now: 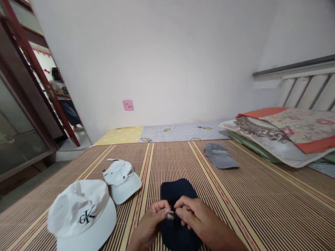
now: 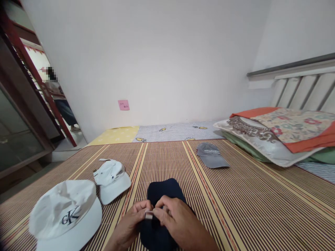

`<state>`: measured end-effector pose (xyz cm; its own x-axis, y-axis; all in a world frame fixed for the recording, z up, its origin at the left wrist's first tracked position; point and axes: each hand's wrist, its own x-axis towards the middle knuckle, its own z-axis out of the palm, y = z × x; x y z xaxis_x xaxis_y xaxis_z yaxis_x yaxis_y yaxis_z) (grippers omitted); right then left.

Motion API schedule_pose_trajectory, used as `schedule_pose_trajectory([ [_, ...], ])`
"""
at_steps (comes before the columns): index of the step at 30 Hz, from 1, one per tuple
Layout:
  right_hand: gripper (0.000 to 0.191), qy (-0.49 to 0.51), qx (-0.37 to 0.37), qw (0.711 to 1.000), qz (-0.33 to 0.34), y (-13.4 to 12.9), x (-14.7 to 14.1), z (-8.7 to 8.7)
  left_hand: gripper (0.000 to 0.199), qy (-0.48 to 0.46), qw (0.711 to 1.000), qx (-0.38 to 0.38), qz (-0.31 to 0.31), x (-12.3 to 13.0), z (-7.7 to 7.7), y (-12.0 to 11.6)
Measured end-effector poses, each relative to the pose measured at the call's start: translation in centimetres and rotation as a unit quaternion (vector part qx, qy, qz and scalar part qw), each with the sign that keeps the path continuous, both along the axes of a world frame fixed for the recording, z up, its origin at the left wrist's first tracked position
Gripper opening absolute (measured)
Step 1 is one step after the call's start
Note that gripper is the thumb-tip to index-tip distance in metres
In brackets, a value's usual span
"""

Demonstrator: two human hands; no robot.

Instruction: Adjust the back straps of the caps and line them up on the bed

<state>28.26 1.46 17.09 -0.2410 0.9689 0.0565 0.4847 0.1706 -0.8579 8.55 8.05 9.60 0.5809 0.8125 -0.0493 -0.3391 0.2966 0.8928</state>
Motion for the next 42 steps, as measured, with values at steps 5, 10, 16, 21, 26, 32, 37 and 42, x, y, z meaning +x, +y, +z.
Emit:
schedule_pose_trajectory([
  [5,0.010,0.000,-0.021,1.000,-0.005,-0.4,3.1,0.7,0.049,-0.027,1.000,-0.007,0.009,0.0,-0.4,-0.1],
  [10,0.012,-0.019,-0.003,1.000,-0.012,-0.2,3.1,0.2,0.046,-0.012,1.000,-0.015,-0.002,0.2,-0.4,-0.3],
  [16,0.014,0.062,-0.025,0.997,0.038,0.1,2.0,0.3,0.046,0.024,1.000,-0.010,0.001,0.7,-0.1,-0.6],
  [21,0.014,0.069,-0.019,0.997,0.037,0.3,1.3,-0.2,0.043,0.034,0.999,-0.001,0.008,0.8,-0.4,-0.7],
  [26,0.014,0.061,-0.012,0.997,0.041,0.4,1.1,-1.0,0.040,0.046,0.999,0.008,0.013,1.0,-0.2,-0.9],
  [32,0.015,0.023,-0.004,1.000,0.019,0.3,1.5,-0.6,0.046,0.047,0.999,-0.007,0.013,1.3,-0.1,-1.0],
  [37,0.015,0.023,-0.010,0.999,0.020,0.2,0.9,-0.4,0.033,0.029,0.999,0.002,0.019,1.1,-0.8,-1.0],
  [42,0.015,0.002,0.011,1.000,0.001,0.4,0.6,-0.5,0.039,0.016,1.000,-0.011,0.003,1.3,-0.6,-1.0],
])
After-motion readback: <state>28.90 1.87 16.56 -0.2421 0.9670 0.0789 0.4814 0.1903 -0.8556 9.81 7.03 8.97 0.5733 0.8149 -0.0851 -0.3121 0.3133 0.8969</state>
